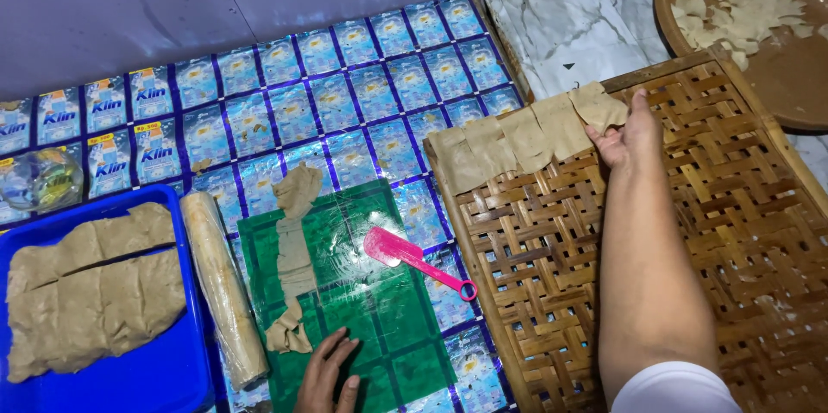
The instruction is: Rolling out dough and cutting it into squares to prepare crackers for drying.
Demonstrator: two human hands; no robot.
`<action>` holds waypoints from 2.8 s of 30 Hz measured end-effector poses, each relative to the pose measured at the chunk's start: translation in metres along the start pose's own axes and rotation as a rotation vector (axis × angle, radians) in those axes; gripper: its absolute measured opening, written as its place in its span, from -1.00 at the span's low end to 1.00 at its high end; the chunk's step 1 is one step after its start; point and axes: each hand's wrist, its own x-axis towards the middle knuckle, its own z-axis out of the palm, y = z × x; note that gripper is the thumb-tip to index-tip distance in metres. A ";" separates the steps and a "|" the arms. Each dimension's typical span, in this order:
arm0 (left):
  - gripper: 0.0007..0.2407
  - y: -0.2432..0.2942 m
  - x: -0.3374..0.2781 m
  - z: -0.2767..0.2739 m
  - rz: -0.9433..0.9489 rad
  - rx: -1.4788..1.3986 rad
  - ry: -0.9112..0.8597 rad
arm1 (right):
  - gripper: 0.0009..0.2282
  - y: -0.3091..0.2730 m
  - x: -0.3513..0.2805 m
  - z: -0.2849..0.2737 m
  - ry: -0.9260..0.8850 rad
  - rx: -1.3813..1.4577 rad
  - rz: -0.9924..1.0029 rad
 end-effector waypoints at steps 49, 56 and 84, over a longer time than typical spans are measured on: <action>-0.68 0.088 0.027 -0.046 -0.222 -0.463 0.066 | -0.67 0.206 -0.305 0.024 -0.671 -1.409 -1.083; -0.70 0.100 0.007 -0.077 -0.094 0.109 0.244 | -0.66 0.199 -0.362 0.018 -0.838 -1.448 -1.051; -0.46 0.017 0.157 -0.106 -0.234 0.305 0.139 | -0.81 0.216 -0.207 0.149 -0.817 -1.273 -0.487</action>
